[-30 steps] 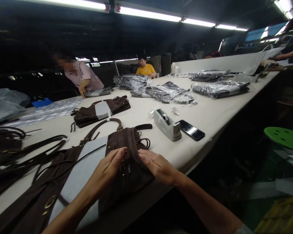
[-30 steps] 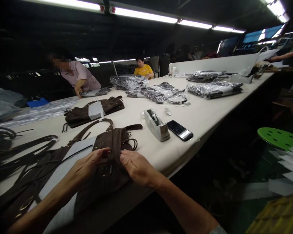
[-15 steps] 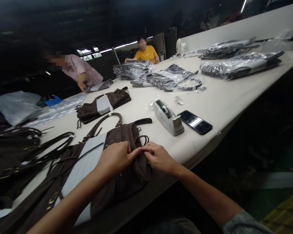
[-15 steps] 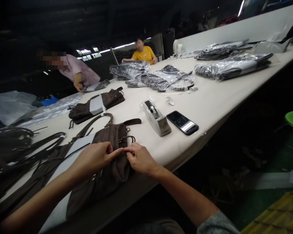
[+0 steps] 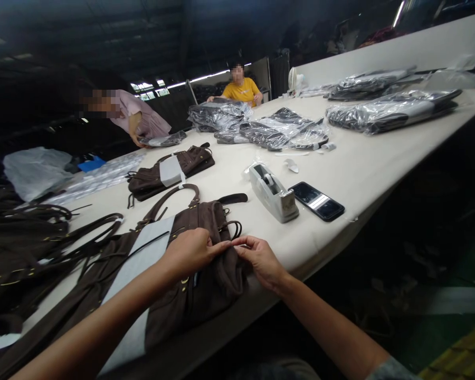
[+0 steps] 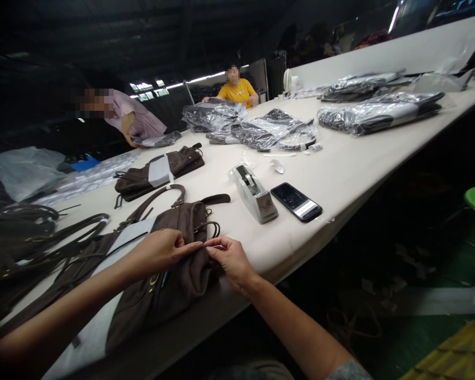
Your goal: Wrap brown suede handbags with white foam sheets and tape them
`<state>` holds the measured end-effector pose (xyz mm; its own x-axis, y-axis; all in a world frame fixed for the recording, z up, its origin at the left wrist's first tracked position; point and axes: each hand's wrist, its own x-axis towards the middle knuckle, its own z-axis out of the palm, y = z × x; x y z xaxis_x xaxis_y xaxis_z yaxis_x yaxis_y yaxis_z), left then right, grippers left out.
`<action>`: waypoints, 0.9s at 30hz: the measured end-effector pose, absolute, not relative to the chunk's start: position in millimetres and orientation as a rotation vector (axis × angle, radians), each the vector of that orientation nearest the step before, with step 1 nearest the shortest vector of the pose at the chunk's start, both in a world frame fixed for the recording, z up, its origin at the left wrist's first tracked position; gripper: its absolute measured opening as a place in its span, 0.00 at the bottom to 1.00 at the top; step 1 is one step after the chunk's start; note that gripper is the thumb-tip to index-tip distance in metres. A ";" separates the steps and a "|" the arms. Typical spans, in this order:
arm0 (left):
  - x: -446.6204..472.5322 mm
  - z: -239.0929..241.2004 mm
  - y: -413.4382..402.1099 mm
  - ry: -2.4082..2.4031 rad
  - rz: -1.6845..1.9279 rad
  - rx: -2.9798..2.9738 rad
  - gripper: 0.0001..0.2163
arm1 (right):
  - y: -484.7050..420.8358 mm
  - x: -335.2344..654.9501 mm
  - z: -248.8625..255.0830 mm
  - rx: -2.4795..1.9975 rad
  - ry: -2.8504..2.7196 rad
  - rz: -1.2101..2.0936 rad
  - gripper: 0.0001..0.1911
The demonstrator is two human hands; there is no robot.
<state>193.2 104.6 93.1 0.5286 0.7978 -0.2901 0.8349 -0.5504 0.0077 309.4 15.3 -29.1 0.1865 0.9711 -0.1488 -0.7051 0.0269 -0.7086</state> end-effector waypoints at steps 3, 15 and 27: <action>186.3 88.4 112.8 1.327 -0.400 2.455 0.26 | 18.4 305.6 -28.5 -0.760 -0.434 1.399 0.21; 177.0 64.1 101.4 1.310 -0.213 1.967 0.14 | 31.2 303.8 -34.0 -0.929 -0.880 1.083 0.16; 168.6 99.3 76.4 1.342 -0.110 2.494 0.05 | 36.8 293.7 -30.6 -1.073 -0.994 0.914 0.11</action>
